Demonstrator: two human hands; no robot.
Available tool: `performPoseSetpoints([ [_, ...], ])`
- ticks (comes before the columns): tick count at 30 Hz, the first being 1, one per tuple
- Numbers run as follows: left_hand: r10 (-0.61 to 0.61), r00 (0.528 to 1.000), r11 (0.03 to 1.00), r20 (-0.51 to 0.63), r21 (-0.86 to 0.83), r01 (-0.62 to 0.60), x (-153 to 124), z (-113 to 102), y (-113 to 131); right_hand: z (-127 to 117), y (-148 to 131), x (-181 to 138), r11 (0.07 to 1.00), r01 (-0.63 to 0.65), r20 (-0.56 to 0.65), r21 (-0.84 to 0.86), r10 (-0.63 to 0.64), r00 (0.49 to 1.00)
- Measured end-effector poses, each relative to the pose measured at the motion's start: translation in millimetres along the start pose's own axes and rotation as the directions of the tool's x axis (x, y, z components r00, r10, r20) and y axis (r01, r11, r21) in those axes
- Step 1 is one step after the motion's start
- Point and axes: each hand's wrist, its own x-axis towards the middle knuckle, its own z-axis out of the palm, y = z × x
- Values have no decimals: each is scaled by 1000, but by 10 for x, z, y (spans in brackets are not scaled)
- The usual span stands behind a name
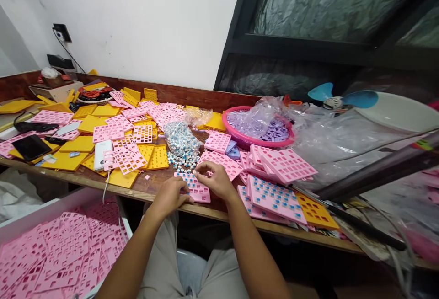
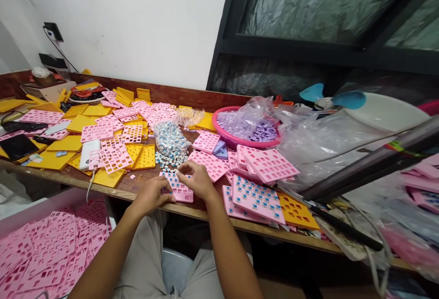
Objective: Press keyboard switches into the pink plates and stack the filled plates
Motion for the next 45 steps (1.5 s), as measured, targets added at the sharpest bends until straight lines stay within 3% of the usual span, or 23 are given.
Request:
performPoseSetpoints([
  [7, 47, 998, 997, -40, 62, -44, -50, 74, 24, 123, 200, -509, 991, -115, -112, 60, 122, 986],
  [14, 149, 984, 975, -97, 178, -130, -176, 154, 27, 156, 240, -538, 990, -127, -133, 60, 134, 982],
  [18, 164, 975, 945, -147, 306, -112, -209, 244, 21, 166, 221, -568, 994, -109, -130, 19, 110, 985],
  [23, 154, 967, 940, -205, 331, -79, -267, 294, 60, 154, 216, -596, 994, -47, -166, -100, 30, 986],
  [28, 135, 959, 909, -251, 416, -19, -353, 353, 155, 150, 233, -596, 993, -75, -156, -95, 59, 986],
  [33, 169, 964, 859, -205, 510, -42, -501, 414, 245, 160, 199, -599, 995, -29, -127, -95, 17, 992],
  [39, 226, 968, 810, -112, 574, -123, -590, 488, 367, 207, 238, -592, 978, -43, -180, -205, 5, 984],
  [42, 236, 968, 803, -82, 578, -146, -522, 422, 377, 214, 241, -586, 946, -7, -122, -326, -35, 992],
  [45, 212, 974, 829, -77, 542, -138, -369, 221, 319, 210, 216, -571, 925, 46, -65, -377, -75, 995],
])
